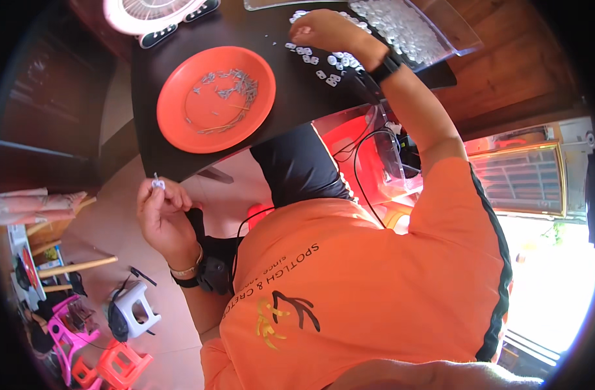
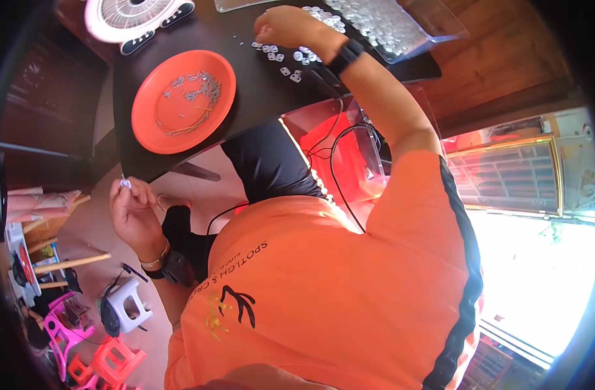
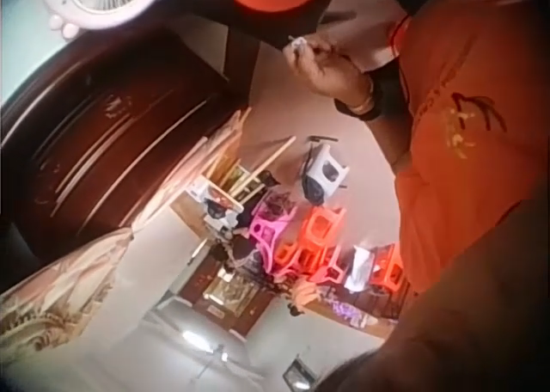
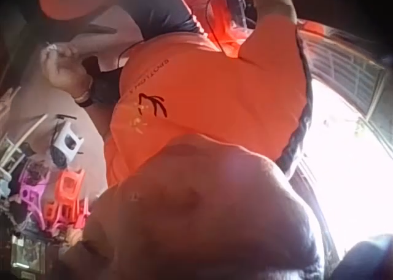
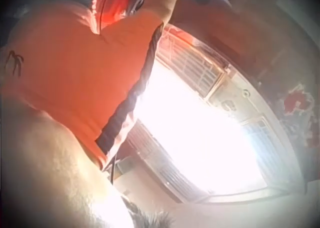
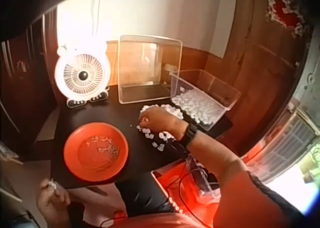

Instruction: The recorder is picking up and assembling small white plastic components at a table.

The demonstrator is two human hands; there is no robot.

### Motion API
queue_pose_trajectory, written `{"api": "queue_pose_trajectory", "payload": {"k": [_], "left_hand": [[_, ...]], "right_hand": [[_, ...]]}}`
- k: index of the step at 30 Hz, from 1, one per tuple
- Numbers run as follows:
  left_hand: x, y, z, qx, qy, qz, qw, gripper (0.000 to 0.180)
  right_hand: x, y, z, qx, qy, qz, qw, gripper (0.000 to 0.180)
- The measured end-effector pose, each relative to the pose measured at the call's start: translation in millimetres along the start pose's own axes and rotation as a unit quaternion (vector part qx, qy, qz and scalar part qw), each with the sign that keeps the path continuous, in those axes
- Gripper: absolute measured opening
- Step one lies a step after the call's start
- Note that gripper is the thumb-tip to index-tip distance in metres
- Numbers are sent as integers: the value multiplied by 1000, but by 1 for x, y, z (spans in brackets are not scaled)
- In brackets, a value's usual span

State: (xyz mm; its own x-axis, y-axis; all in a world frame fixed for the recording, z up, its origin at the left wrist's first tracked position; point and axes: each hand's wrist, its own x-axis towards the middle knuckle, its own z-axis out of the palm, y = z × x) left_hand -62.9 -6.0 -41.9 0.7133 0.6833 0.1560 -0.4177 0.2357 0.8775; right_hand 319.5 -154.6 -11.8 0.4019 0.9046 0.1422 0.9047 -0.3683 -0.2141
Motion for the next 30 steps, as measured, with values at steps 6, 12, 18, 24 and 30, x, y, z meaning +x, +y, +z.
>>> {"api": "queue_pose_trajectory", "payload": {"k": [6,12,18,24,30], "left_hand": [[1,-3,7,19,12,4,1000,18],[0,-1,18,9,13,-28,999,17],[2,-7,0,-3,18,-11,1000,15],[6,-11,4,-2,13,-26,1000,14],[5,-15,8,9,19,-41,999,15]], "right_hand": [[17,-3,15,-53,-54,46,996,24],[20,11,17,-36,-54,29,997,22],[-5,41,-27,95,21,23,995,23],[-50,44,-31,64,-56,51,995,24],[-48,46,-6,-3,-21,83,996,23]]}}
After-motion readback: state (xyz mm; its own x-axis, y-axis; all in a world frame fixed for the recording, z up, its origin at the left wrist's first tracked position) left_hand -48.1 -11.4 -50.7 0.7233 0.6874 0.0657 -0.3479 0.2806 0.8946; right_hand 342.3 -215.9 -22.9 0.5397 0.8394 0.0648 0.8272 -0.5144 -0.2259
